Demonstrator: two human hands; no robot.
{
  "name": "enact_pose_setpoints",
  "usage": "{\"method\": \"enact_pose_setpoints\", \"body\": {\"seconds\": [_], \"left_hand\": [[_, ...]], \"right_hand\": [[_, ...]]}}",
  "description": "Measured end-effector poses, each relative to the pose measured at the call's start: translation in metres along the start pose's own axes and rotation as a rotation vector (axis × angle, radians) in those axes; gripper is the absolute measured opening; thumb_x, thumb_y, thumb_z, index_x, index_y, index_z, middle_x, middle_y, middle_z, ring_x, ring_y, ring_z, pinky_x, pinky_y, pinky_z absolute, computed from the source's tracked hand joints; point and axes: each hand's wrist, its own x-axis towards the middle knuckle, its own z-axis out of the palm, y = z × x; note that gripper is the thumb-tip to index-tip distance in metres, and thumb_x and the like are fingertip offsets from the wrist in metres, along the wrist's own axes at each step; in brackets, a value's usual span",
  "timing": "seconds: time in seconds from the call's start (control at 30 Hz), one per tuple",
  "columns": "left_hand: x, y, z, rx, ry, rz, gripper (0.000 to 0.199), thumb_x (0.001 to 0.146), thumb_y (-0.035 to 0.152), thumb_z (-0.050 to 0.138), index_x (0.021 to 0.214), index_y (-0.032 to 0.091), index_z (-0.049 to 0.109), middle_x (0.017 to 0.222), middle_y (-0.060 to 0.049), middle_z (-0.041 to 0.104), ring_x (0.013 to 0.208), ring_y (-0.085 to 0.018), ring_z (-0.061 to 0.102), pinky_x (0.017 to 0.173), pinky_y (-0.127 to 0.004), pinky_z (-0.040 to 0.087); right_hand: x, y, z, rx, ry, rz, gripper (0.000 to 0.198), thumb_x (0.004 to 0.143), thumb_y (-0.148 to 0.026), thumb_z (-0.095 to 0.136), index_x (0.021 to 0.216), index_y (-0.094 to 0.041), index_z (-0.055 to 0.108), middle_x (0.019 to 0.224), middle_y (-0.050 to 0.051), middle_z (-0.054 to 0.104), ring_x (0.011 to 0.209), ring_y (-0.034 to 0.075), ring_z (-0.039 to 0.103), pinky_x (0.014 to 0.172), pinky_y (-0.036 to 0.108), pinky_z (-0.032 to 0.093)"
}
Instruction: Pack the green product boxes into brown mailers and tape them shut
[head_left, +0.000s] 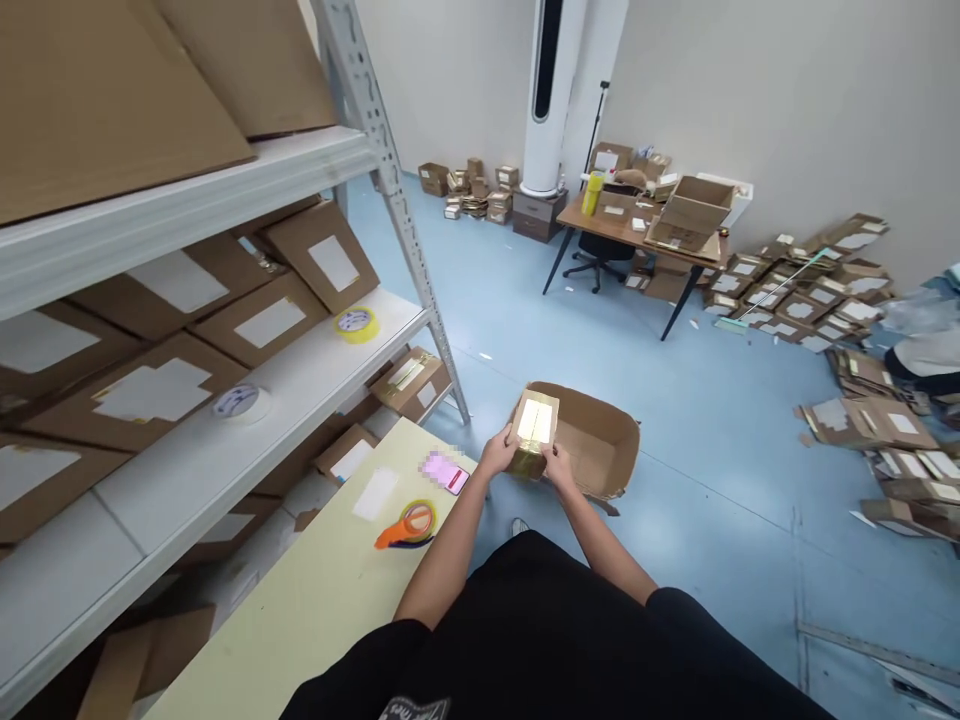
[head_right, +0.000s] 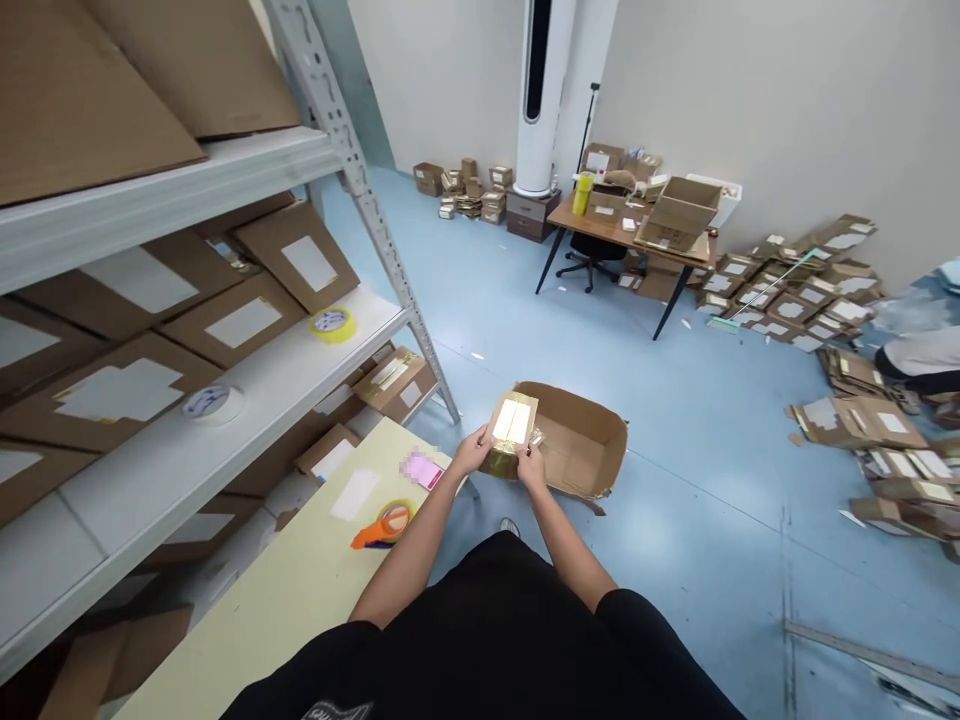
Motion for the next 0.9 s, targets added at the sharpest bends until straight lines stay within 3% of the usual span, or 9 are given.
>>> {"method": "enact_pose_setpoints", "body": {"seconds": [0.1, 0.2, 0.43, 0.67, 0.9], "left_hand": [[0.039, 0.026, 0.003, 0.053, 0.04, -0.012, 0.064, 0.086, 0.041, 0.073, 0.143, 0.016, 0.061, 0.15, -0.015, 0.06, 0.146, -0.031, 0.048, 0.121, -0.039, 0.036], [0.061, 0.047, -0.01, 0.094, 0.11, 0.001, 0.068, 0.09, 0.04, 0.07, 0.15, 0.014, 0.054, 0.161, -0.017, 0.047, 0.154, -0.03, 0.037, 0.127, -0.039, 0.028], [0.049, 0.061, -0.052, 0.101, 0.336, 0.076, 0.047, 0.095, 0.033, 0.063, 0.14, 0.021, 0.064, 0.145, -0.011, 0.064, 0.137, -0.026, 0.057, 0.118, -0.042, 0.042], [0.007, 0.049, -0.092, 0.051, 0.447, 0.052, 0.045, 0.093, 0.031, 0.065, 0.137, 0.022, 0.066, 0.139, -0.011, 0.067, 0.128, -0.027, 0.063, 0.108, -0.042, 0.05], [-0.094, 0.014, -0.155, -0.036, 0.598, 0.079, 0.046, 0.095, 0.032, 0.062, 0.14, 0.023, 0.063, 0.148, -0.011, 0.062, 0.135, -0.026, 0.058, 0.108, -0.041, 0.05]], "right_hand": [[0.035, -0.02, -0.019, 0.048, 0.032, 0.062, 0.053, 0.089, -0.038, 0.057, 0.136, -0.014, 0.066, 0.125, 0.015, 0.075, 0.114, 0.03, 0.07, 0.09, 0.034, 0.056], [0.063, -0.047, -0.031, 0.069, 0.056, 0.047, 0.063, 0.089, -0.039, 0.061, 0.147, -0.014, 0.057, 0.133, 0.017, 0.07, 0.122, 0.03, 0.067, 0.093, 0.034, 0.056], [0.08, -0.097, -0.026, 0.258, -0.005, -0.081, 0.06, 0.085, -0.04, 0.066, 0.143, -0.023, 0.061, 0.136, 0.012, 0.07, 0.129, 0.029, 0.063, 0.109, 0.042, 0.05], [0.052, -0.13, 0.031, 0.227, -0.204, -0.239, 0.057, 0.086, -0.041, 0.064, 0.14, -0.021, 0.062, 0.138, 0.015, 0.068, 0.13, 0.031, 0.062, 0.109, 0.047, 0.05], [-0.035, -0.156, 0.129, 0.121, -0.471, -0.45, 0.052, 0.087, -0.04, 0.062, 0.136, -0.024, 0.064, 0.145, 0.012, 0.064, 0.13, 0.032, 0.062, 0.102, 0.048, 0.054]]}}
